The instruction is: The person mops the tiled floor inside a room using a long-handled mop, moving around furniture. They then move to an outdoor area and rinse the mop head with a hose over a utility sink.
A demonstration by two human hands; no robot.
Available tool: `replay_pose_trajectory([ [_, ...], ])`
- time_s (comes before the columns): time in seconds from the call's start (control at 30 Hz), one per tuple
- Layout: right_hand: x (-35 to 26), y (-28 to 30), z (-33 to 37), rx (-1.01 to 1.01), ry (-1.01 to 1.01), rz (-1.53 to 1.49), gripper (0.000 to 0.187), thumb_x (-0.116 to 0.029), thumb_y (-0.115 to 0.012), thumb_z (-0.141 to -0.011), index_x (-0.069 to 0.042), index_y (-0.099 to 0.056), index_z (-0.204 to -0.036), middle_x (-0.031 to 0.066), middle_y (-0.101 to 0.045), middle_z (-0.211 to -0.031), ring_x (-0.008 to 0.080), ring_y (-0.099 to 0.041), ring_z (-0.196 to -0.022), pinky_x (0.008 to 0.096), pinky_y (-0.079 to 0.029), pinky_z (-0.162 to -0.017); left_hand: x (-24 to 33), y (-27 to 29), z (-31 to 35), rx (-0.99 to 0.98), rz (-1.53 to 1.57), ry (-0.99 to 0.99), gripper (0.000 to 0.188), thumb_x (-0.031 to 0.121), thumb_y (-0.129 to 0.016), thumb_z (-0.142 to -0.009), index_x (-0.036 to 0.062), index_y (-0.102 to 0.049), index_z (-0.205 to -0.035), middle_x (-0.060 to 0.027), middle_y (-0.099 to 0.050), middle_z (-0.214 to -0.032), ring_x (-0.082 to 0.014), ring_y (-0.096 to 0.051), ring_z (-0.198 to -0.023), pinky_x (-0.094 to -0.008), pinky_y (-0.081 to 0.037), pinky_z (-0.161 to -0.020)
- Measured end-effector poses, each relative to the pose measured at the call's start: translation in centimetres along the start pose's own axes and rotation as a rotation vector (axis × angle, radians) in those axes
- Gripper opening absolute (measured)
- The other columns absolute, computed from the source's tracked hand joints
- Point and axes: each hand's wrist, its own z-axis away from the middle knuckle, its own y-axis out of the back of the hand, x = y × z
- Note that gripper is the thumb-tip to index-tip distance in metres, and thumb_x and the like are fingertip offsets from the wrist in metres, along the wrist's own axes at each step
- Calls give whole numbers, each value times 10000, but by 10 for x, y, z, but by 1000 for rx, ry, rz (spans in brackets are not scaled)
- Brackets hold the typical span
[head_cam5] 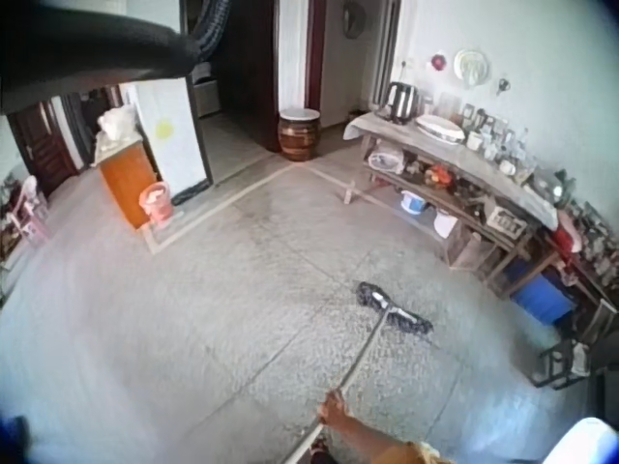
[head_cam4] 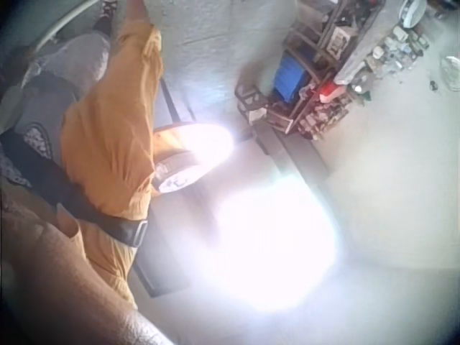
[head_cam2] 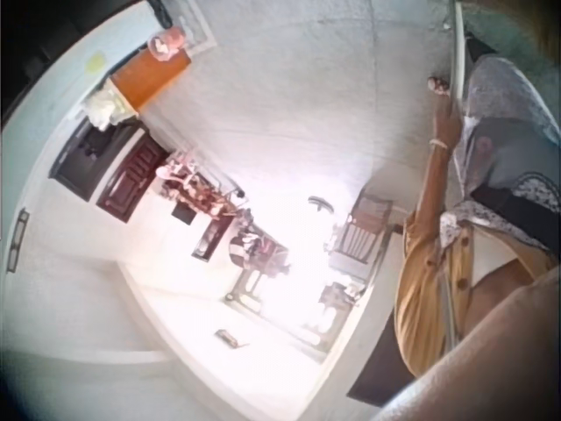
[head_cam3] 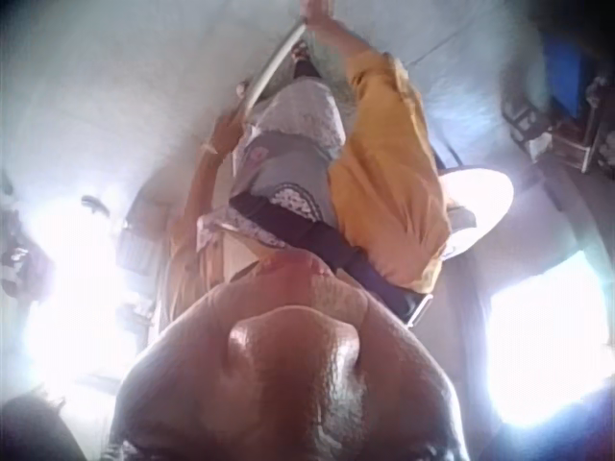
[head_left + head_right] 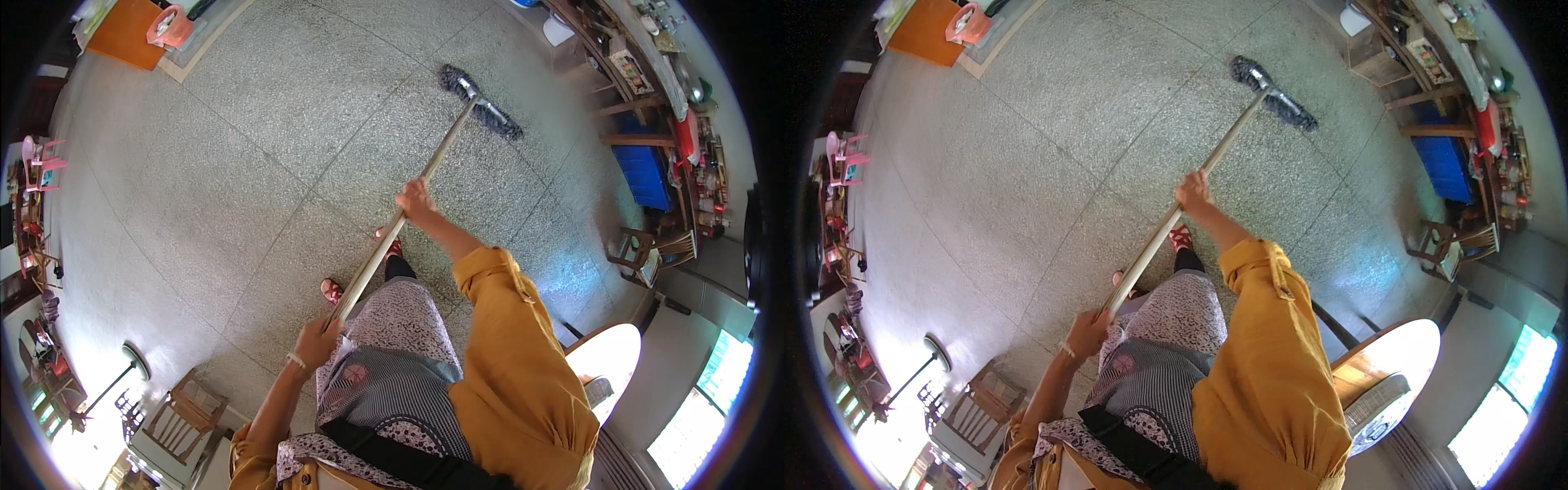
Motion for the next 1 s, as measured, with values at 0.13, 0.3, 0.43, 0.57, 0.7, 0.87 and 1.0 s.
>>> replay_pose_trajectory([
  [0.13,-109,8,27,7,141,-19,213,-160,-620,-589,-140,-578,-797,136,-474,-917,307,-391,-1006,539,-120,-950,-53,37,80,81,69,219,391,364,-483,-782,4,-518,-633,-31,-443,-462,-106,-409,-402,-280,-305,-370],
  [0.3,-274,27,71,54,429,-264,67,-193,-526,-661,-141,-559,-636,119,-493,-743,315,-465,-838,625,-142,-857,-135,86,210,144,289,395,300,306,-504,-786,25,-529,-684,26,-403,-453,-52,-362,-352,-200,-253,-325],
  [0.43,-397,9,114,291,572,-454,157,-201,-454,-708,-169,-558,-594,78,-510,-720,280,-485,-817,602,-162,-858,-256,86,318,258,480,437,274,265,-506,-789,-1,-539,-731,-9,-466,-504,-81,-433,-415,-223,-311,-365],
  [0.57,-460,10,137,27,697,-484,245,-254,-373,-770,-157,-553,-635,86,-521,-780,265,-478,-850,579,-177,-864,-374,74,387,149,-322,236,320,285,-549,-752,121,-516,-1025,-150,-568,-891,-248,-574,-758,-388,-429,-574],
  [0.7,-455,14,119,-62,792,-451,259,-260,-353,-780,-158,-559,-660,82,-526,-801,258,-476,-886,549,-193,-865,-360,65,334,549,-167,533,214,231,-532,-769,58,-537,-895,-91,-555,-717,-191,-538,-635,-330,-401,-522],
  [0.87,-414,-12,65,145,768,-286,164,-228,-440,-705,-156,-562,-622,65,-521,-708,240,-497,-793,501,-279,-814,-294,74,275,542,290,644,254,256,-510,-785,7,-563,-779,-37,-530,-618,-122,-489,-562,-278,-376,-477],
  [1.0,-352,11,-12,151,746,-246,179,-226,-434,-711,-155,-573,-624,59,-528,-720,235,-494,-794,465,-291,-807,-187,123,217,313,302,424,325,293,-495,-793,-12,-582,-723,-8,-522,-585,-81,-454,-548,-260,-365,-470],
])
